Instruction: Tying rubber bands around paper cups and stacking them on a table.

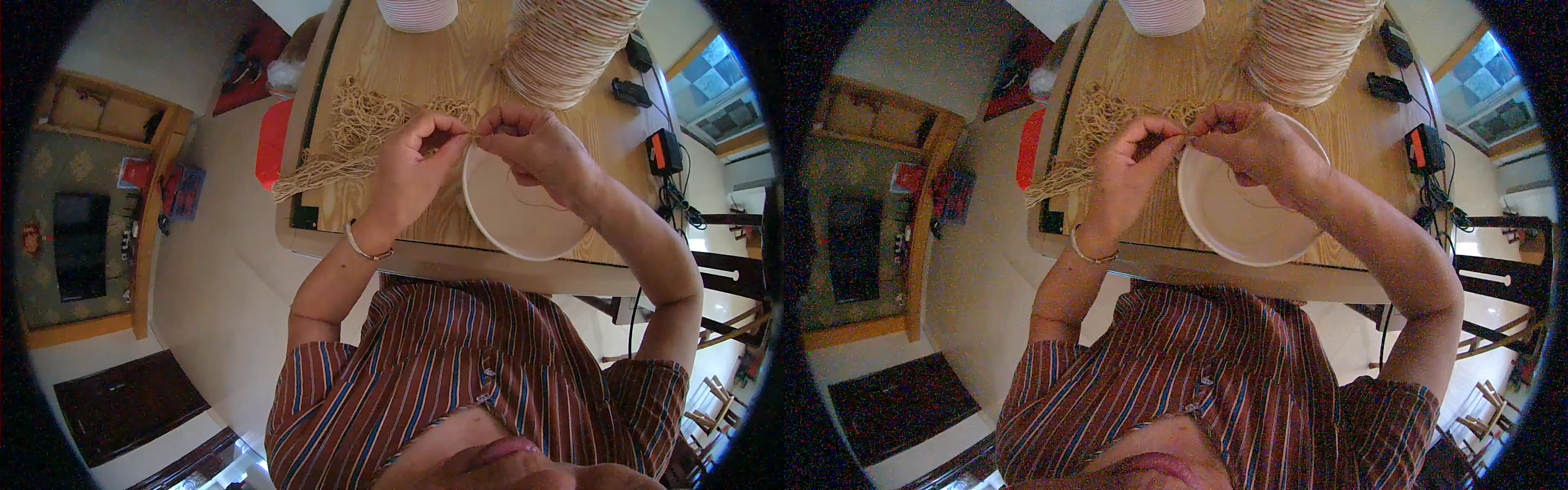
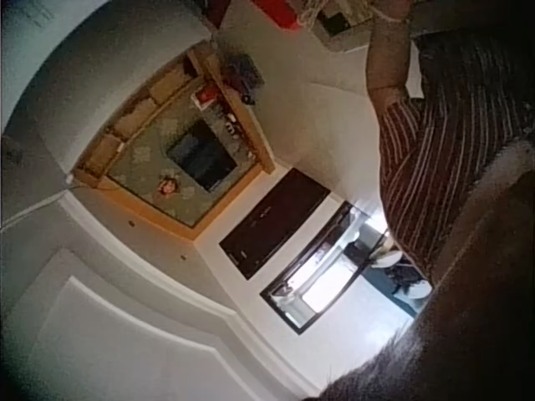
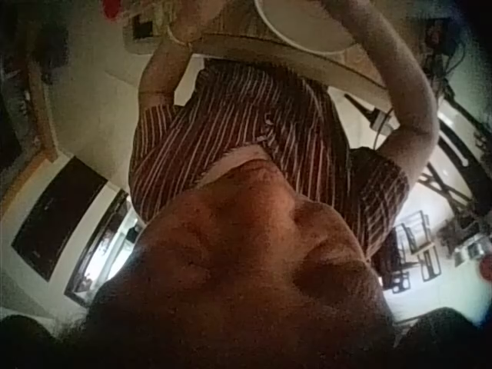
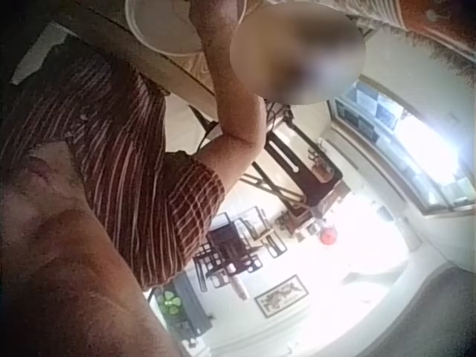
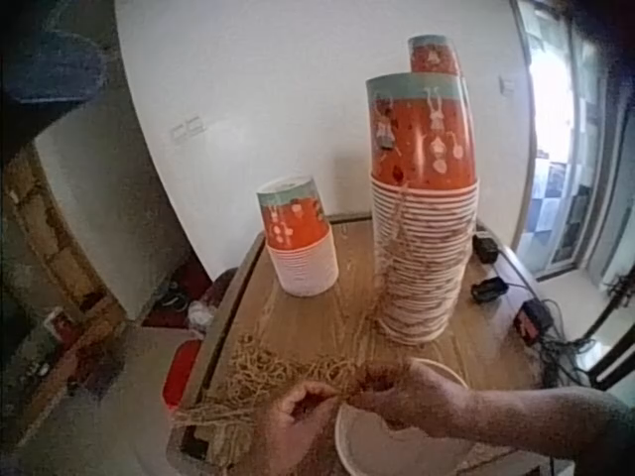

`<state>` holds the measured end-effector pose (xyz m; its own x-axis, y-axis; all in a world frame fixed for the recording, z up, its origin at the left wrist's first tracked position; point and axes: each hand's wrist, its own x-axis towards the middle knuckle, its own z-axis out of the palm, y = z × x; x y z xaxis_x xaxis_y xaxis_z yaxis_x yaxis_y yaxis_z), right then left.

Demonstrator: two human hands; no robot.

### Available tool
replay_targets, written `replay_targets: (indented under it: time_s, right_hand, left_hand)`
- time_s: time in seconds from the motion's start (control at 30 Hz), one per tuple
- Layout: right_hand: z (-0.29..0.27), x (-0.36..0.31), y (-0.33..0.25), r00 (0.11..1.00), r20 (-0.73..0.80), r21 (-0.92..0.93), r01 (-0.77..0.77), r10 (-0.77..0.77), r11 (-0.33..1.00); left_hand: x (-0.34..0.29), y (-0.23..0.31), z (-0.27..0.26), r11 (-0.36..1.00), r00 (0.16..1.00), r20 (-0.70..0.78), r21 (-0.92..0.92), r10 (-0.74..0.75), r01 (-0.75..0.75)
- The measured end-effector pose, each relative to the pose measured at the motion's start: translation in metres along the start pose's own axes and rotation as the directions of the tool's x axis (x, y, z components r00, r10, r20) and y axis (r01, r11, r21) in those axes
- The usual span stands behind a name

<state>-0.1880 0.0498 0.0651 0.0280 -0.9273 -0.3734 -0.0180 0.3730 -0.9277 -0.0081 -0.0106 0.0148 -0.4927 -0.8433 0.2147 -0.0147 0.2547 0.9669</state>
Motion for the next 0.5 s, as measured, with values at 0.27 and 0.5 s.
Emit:
replay_targets:
  time_s: [0.27,0.5]
  right_hand:
    - [-0.007,0.004,0.007,0.999,-0.005,-0.115,0.050,-0.051,0.992]
    - [-0.003,0.002,0.003,0.976,0.006,-0.229,0.214,-0.219,0.949]
  left_hand:
    - [0.004,-0.002,0.004,0.982,0.995,0.047,-0.165,-0.083,0.090]
    - [0.006,-0.008,0.001,0.973,0.990,0.073,-0.193,-0.117,0.129]
